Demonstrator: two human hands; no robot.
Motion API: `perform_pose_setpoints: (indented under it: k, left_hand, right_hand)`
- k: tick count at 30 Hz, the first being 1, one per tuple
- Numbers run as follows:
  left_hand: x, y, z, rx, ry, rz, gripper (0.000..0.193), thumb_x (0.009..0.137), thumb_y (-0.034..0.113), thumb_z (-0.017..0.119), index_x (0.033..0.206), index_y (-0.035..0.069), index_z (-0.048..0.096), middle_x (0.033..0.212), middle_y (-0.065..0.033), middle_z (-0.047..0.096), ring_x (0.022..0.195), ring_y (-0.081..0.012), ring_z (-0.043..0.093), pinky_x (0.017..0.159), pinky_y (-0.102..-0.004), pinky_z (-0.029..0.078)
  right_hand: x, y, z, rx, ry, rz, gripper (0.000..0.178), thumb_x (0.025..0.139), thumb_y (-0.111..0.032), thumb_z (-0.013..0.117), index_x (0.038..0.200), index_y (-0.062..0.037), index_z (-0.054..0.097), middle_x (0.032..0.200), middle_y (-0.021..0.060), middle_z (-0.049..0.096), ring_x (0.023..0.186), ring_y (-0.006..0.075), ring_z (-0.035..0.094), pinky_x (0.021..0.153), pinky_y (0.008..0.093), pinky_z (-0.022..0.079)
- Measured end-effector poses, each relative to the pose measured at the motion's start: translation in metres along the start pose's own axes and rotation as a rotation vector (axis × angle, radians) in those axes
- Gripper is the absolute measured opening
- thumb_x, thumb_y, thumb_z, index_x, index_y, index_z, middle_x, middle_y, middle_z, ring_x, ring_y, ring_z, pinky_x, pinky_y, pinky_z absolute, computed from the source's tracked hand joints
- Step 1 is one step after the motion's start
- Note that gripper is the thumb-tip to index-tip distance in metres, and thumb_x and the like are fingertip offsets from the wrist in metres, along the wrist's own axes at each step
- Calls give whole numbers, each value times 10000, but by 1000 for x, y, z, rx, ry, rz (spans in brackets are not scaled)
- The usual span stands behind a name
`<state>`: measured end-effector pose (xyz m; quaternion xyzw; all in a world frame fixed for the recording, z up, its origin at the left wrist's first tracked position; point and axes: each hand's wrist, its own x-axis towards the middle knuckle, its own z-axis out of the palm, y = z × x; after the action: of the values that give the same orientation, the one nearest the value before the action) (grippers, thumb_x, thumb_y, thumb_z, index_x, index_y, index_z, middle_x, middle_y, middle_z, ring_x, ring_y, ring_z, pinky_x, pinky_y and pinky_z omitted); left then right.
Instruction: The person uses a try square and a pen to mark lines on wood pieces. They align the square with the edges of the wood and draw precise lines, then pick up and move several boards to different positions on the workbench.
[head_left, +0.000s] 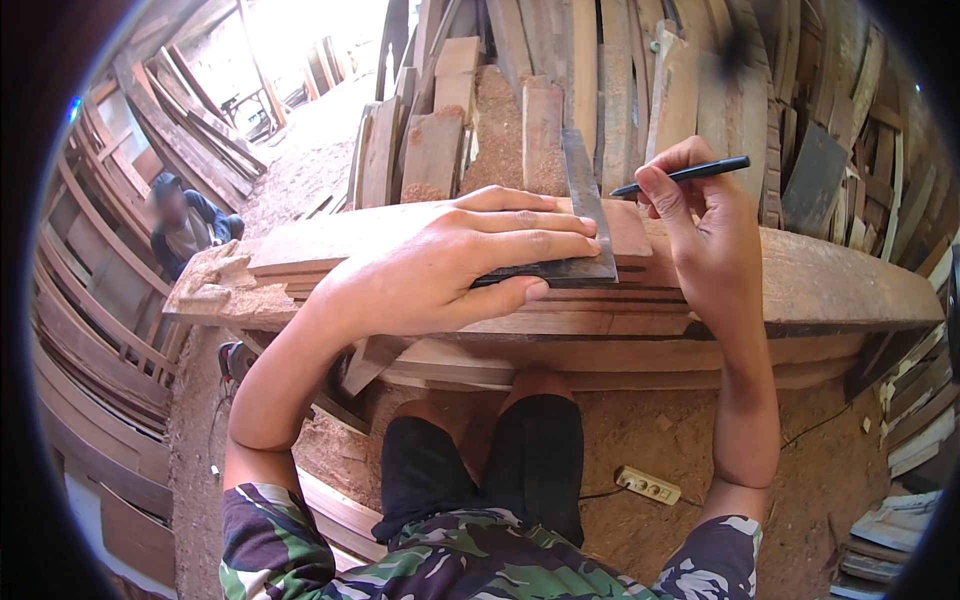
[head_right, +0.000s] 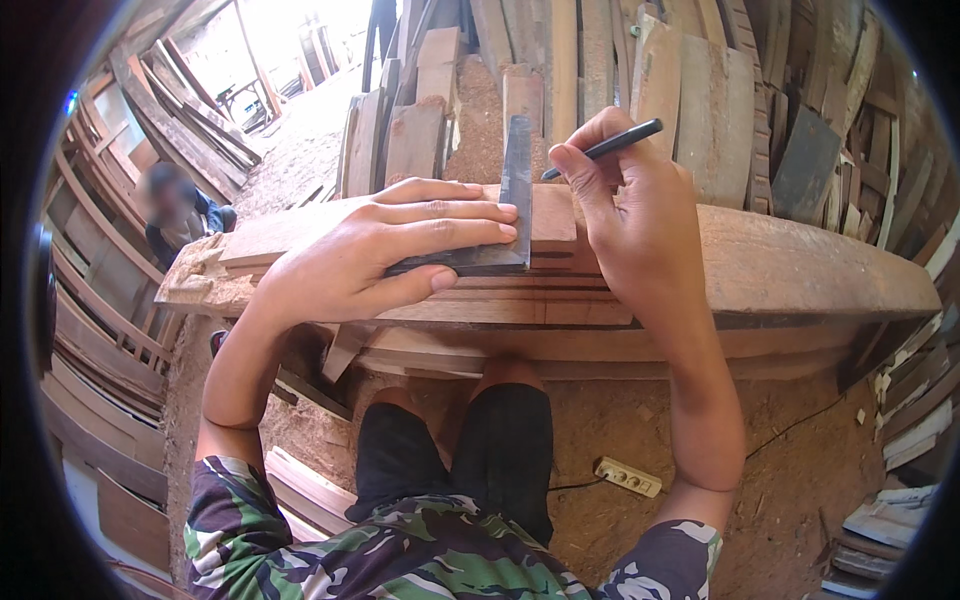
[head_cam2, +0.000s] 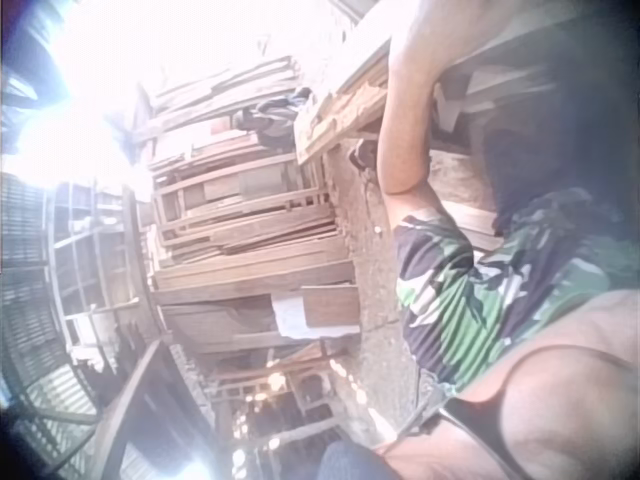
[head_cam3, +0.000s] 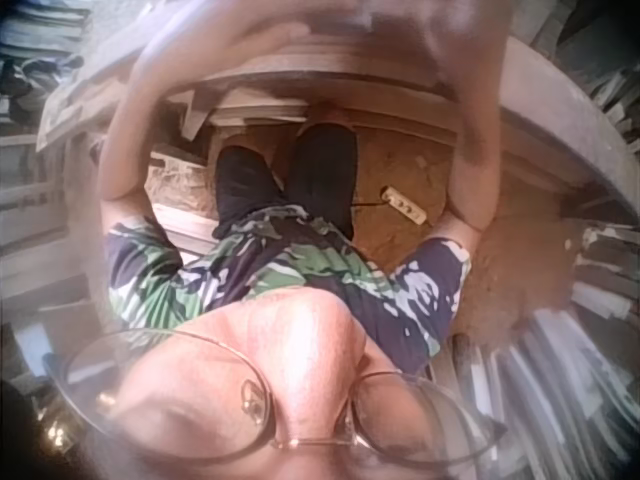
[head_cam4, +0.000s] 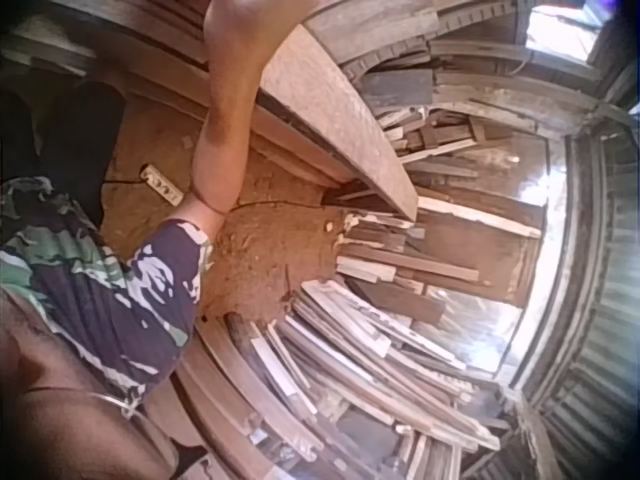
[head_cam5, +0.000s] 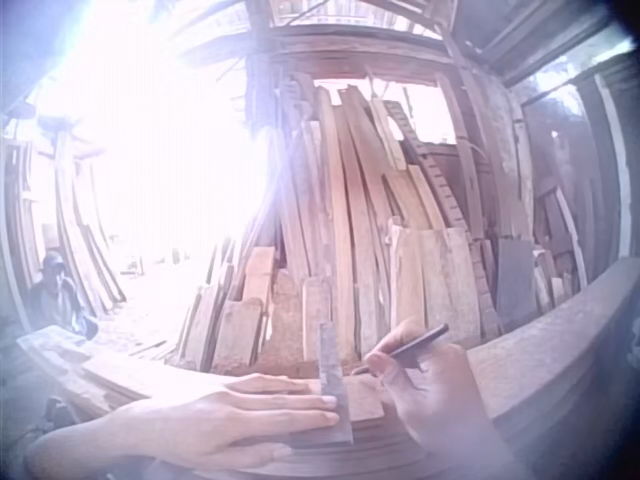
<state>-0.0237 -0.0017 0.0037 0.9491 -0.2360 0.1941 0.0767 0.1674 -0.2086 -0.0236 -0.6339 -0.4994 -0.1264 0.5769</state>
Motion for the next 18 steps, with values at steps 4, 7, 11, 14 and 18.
perform_pose_setpoints:
  k: [4,7,11,14,18]
  left_hand:
    - [0,0,0,21,-2,6,476,1106,260,626,1548,84,641,1595,-81,648,1484,-375,574,1260,-511,457]
    - [-1,-1,0,25,-3,6,479,1106,262,625,1551,85,638,1596,-83,646,1484,-374,574,1260,-511,456]
    - [0,1,-2,22,-22,-25,490,1106,271,623,1560,88,629,1597,-86,645,1487,-377,572,1258,-516,458]
    - [-1,2,-1,18,-25,-42,499,1106,278,620,1571,95,622,1600,-90,642,1489,-384,571,1258,-518,459]
    - [-2,1,2,2,-4,-23,516,1096,276,635,1584,108,615,1595,-97,646,1494,-389,568,1266,-521,451]
  right_hand:
    - [2,-2,4,-54,-6,-42,224,1108,-220,725,1013,-20,692,656,48,619,613,116,572,608,336,440]
    - [2,-3,3,-73,-34,-59,222,1103,-220,729,1016,-17,706,675,57,642,617,118,571,610,332,438]
    - [-2,-21,-5,-82,-54,-25,233,1095,-228,742,1006,-15,707,727,69,681,669,118,596,648,324,454]
    - [-14,-31,-13,23,-64,-33,242,1090,-232,751,997,-13,707,771,72,707,716,116,614,689,313,465]
    - [-33,-53,-24,64,-118,-14,240,1096,-230,751,991,-18,713,792,50,705,742,111,620,719,301,477]
